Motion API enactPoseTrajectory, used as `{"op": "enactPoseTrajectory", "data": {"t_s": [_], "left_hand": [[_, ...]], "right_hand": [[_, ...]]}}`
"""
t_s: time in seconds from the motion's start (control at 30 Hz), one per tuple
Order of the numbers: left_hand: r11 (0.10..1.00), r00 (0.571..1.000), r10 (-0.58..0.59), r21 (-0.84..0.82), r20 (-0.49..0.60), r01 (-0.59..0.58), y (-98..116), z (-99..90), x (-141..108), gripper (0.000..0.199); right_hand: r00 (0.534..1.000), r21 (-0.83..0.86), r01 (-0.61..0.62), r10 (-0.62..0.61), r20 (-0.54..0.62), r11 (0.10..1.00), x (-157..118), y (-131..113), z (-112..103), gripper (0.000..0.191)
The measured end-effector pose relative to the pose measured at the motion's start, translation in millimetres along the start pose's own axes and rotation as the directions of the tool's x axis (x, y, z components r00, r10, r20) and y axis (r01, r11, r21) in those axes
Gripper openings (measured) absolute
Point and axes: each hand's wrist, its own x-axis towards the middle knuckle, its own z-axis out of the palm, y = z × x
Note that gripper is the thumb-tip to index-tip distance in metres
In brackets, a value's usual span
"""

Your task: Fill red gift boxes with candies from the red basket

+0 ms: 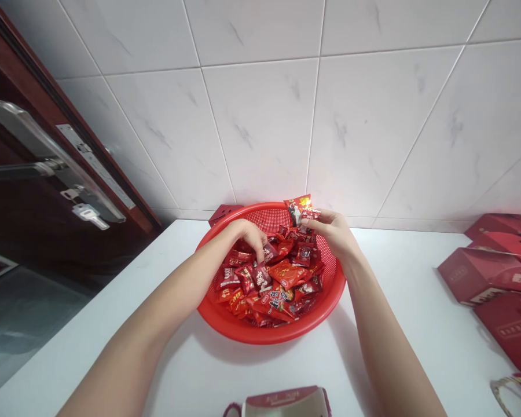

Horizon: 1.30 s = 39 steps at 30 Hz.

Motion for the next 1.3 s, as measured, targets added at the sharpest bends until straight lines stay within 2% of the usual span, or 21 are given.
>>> {"op": "enactPoseTrajectory", "data": {"t_s": [0.1, 0.23, 0.33, 0.43, 0.5, 0.57, 0.73, 0.9, 0.97, 1.2, 1.3], "left_hand": [[0.993, 0.990, 0.113, 0.011, 0.080, -0.114, 2, -0.8, 4, 0.033], [0.985, 0.984, 0.151, 0.065, 0.100, -0.158, 4, -1.5, 9, 0.033], [0.969, 0.966, 0.242, 0.030, 0.096, -0.246, 9, -0.2, 2, 0.031], [0.927, 0.928, 0.373, -0.042, 0.000, -0.373, 16, 1.0, -15, 0.029], [0.885, 0.884, 0.450, -0.072, -0.125, -0.461, 20, 1.0, -25, 0.028], [0.854, 0.844, 0.476, -0.097, -0.246, -0.510, 21, 0.9, -31, 0.026], [0.876, 0.835, 0.369, -0.146, -0.409, -0.459, 21, 3.0, -32, 0.026], [0.871, 0.781, 0.403, -0.063, -0.476, -0.488, 24, 5.1, -31, 0.029], [0.878, 0.779, 0.403, -0.036, -0.481, -0.477, 24, 4.5, -31, 0.031], [0.937, 0.829, 0.342, 0.088, -0.442, -0.339, 18, 1.7, -23, 0.041], [0.957, 0.878, 0.286, 0.069, -0.383, -0.281, 18, 4.3, -17, 0.046]], "right_hand": [[1.000, -0.005, 0.000, 0.000, -0.003, 1.000, 0, 0, 0, 0.023], [1.000, -0.008, -0.005, 0.005, 0.002, 1.000, 0, 0, 0, 0.022], [1.000, -0.004, 0.002, -0.002, 0.003, 1.000, 0, 1, 0, 0.021], [1.000, -0.005, 0.001, -0.001, -0.003, 1.000, 0, 1, 0, 0.021], [1.000, 0.003, 0.002, -0.002, -0.005, 1.000, 1, 2, 0, 0.022], [1.000, 0.015, 0.004, -0.004, -0.008, 1.000, 2, 2, 0, 0.023], [1.000, 0.038, -0.003, 0.003, -0.005, 0.999, 2, 1, 0, 0.023], [1.000, 0.063, -0.020, 0.020, -0.001, 0.998, 2, 1, 0, 0.024], [1.000, 0.064, -0.017, 0.017, -0.007, 0.998, 2, 1, 0, 0.024], [0.997, 0.077, -0.011, 0.017, -0.069, 0.997, 4, 4, -3, 0.025], [0.998, 0.075, -0.006, 0.011, -0.065, 0.997, 5, 4, -3, 0.023]]}}
